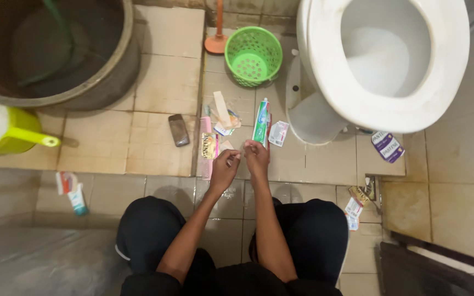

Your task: The person picks up detergent packets, toothpaste tubes, and toothbrushes from the tiled floor and places them into a green plastic basket in the bathroom.

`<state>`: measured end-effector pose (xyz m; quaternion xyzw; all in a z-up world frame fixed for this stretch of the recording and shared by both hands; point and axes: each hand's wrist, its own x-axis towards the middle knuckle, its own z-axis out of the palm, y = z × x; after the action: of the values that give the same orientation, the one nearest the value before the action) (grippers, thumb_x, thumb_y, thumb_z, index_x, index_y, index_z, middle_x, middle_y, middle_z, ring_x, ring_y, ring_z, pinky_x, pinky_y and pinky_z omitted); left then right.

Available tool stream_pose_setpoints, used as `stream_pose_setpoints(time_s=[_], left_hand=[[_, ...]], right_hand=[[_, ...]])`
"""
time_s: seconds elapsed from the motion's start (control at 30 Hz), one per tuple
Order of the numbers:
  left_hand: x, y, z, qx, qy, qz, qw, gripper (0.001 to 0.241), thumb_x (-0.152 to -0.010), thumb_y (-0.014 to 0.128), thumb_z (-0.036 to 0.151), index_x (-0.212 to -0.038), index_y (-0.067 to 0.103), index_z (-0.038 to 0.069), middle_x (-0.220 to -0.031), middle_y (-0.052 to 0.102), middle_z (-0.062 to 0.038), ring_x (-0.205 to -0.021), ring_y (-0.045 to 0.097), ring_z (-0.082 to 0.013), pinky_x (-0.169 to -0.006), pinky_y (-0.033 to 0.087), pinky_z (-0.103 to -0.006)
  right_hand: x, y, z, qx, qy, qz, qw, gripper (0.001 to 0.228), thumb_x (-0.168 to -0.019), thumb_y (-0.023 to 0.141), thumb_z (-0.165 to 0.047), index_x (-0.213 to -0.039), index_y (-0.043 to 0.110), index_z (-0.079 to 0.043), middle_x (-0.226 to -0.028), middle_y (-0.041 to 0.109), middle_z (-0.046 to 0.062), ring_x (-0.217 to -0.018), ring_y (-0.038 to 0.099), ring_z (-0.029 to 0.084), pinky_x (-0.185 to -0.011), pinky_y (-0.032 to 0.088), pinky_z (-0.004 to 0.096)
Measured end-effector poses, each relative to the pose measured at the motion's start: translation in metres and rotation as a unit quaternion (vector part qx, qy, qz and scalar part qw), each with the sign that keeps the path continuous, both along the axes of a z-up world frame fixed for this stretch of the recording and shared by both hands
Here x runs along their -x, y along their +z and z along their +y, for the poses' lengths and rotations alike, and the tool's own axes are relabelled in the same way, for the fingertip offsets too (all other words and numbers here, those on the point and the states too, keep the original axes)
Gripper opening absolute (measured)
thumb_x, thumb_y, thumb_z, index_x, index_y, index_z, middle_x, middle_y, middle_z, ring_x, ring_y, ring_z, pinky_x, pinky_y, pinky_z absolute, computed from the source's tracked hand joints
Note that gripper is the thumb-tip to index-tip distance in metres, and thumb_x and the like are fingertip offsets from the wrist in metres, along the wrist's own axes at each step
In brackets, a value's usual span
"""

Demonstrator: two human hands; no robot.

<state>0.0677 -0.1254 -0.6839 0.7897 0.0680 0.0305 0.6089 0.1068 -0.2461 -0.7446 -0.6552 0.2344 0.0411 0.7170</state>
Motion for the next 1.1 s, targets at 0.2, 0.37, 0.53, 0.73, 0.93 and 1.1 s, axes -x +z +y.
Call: stream_pose_setpoints(time_s=[0.2,0.37,0.53,0.73,0.93,1.1], left_hand=[[-0.052,-0.016,0.005,0.005,0.058,-0.03,0.998,0.016,-0.092,0.07,0.014,-0.102,0.076,0.003,-0.087,0.077,-0.008,-0.076,0.07,-0.0132,-0.066,0.053,-0.0297],[-0.164,-0.033,0.024,-0.001,0.125,-0.081,0.989,0.018,-0.086,0.078,0.016,-0.096,0.075,0.001,-0.083,0.077,-0.009,-0.075,0.073,-0.0125,-0.072,0.057,-0.0282],[-0.275,-0.068,0.043,-0.025,0.143,-0.101,0.984,0.022,-0.089,0.066,0.007,-0.106,0.078,0.0,-0.09,0.079,-0.014,-0.08,0.074,-0.0175,-0.076,0.057,-0.0307],[-0.342,-0.098,0.051,-0.089,0.243,-0.033,0.965,0.021,-0.084,0.074,0.006,-0.103,0.079,-0.001,-0.093,0.077,-0.018,-0.083,0.075,-0.0218,-0.08,0.058,-0.0317],[-0.371,-0.124,0.051,0.11,0.241,-0.056,0.963,0.014,-0.085,0.075,0.008,-0.094,0.078,-0.002,-0.086,0.078,-0.009,-0.076,0.071,-0.0145,-0.073,0.056,-0.0292],[-0.371,-0.111,0.053,0.104,0.238,0.007,0.966,0.015,-0.085,0.075,0.009,-0.094,0.08,-0.003,-0.082,0.078,-0.008,-0.07,0.067,-0.0123,-0.066,0.053,-0.0264]], right_hand=[[-0.12,-0.04,0.021,-0.015,-0.036,0.022,0.999,0.024,-0.092,0.069,-0.019,-0.107,0.068,-0.001,-0.085,0.072,0.005,-0.071,0.062,0.018,-0.061,0.047,0.035],[-0.211,-0.043,-0.005,0.252,-0.137,-0.133,0.949,0.033,-0.087,0.075,-0.017,-0.11,0.064,0.004,-0.099,0.07,0.016,-0.094,0.068,0.032,-0.087,0.053,0.043],[-0.255,-0.034,-0.041,0.377,-0.123,-0.306,0.865,0.041,-0.097,0.06,-0.009,-0.133,0.054,0.009,-0.127,0.06,0.03,-0.12,0.055,0.045,-0.102,0.041,0.051],[-0.31,-0.048,-0.076,0.459,-0.072,-0.215,0.859,0.032,-0.097,0.06,-0.008,-0.127,0.063,0.004,-0.113,0.067,0.027,-0.114,0.059,0.045,-0.103,0.042,0.051],[-0.334,-0.066,-0.101,0.349,-0.072,-0.1,0.929,0.018,-0.085,0.07,-0.013,-0.097,0.079,-0.004,-0.092,0.077,0.019,-0.086,0.074,0.03,-0.081,0.057,0.04],[-0.341,-0.078,-0.105,0.224,-0.098,-0.075,0.967,0.021,-0.084,0.077,-0.013,-0.101,0.08,-0.001,-0.094,0.079,0.012,-0.083,0.074,0.018,-0.08,0.058,0.032]])
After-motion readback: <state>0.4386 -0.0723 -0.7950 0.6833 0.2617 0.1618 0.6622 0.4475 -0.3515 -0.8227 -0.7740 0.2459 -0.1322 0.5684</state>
